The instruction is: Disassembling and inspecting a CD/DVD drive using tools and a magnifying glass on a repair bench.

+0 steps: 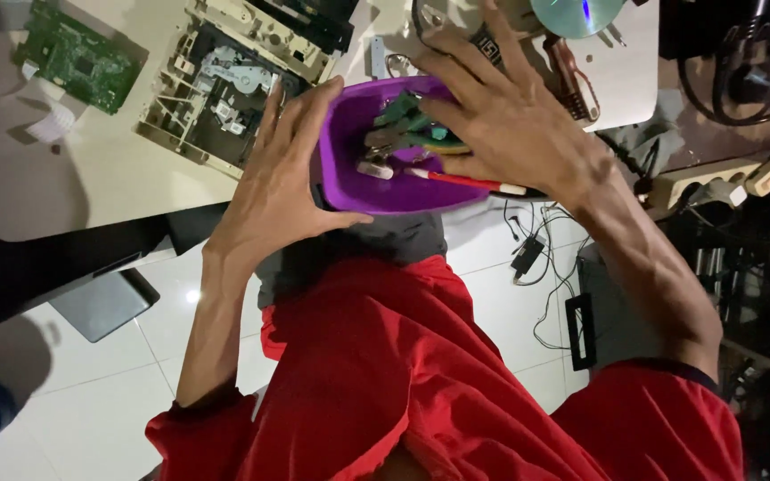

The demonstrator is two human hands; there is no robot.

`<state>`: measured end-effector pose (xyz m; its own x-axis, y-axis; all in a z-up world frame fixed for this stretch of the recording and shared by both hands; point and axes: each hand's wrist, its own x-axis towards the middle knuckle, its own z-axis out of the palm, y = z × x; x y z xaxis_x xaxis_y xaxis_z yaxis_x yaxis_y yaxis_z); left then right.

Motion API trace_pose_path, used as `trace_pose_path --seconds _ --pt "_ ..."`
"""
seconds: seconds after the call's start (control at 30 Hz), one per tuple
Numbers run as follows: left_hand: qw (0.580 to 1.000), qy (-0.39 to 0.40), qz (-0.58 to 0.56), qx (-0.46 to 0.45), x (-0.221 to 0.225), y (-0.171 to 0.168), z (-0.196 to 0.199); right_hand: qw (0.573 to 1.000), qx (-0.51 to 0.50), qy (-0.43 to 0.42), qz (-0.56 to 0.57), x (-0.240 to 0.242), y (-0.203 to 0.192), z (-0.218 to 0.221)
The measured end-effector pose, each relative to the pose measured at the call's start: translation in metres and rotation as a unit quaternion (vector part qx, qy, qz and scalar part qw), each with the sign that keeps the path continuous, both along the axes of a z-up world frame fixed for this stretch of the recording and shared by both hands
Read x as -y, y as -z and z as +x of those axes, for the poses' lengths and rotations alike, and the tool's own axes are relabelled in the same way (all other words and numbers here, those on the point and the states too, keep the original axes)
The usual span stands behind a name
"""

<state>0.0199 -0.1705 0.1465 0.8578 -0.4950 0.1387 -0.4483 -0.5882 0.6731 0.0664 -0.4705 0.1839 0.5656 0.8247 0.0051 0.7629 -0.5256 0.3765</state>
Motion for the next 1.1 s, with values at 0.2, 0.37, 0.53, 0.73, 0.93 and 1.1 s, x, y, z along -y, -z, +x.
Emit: trace_pose_path --seconds 0.2,0.37,0.53,0.73,0.93,1.1 --pt "0.999 -0.02 -0.008 -0.027 0.001 -0.005 0.003 0.984 -0.146 0.014 0.106 0.004 -0.04 0.01" --pt "0.999 -0.024 0.002 -0.022 0.003 -0.002 0.007 0.96 -0.202 0.017 0.192 0.034 -0.045 0.015" --pt "0.997 -0.042 -0.003 -0.072 0.004 0.003 0.007 0.911 -0.236 0.082 0.327 0.042 -0.018 0.003" --pt "0.998 -0.037 -0.007 -0.058 0.004 0.003 0.006 0.907 -0.258 0.076 0.323 0.034 -0.034 -0.002" --pt "0.998 -0.032 -0.019 -0.048 0.003 -0.006 0.009 0.887 -0.209 0.17 0.375 0.021 -0.017 0.0" --pt "0.999 -0.015 0.021 -0.041 0.002 -0.013 0.013 0.856 -0.238 0.203 0.411 0.015 -0.013 0.001"
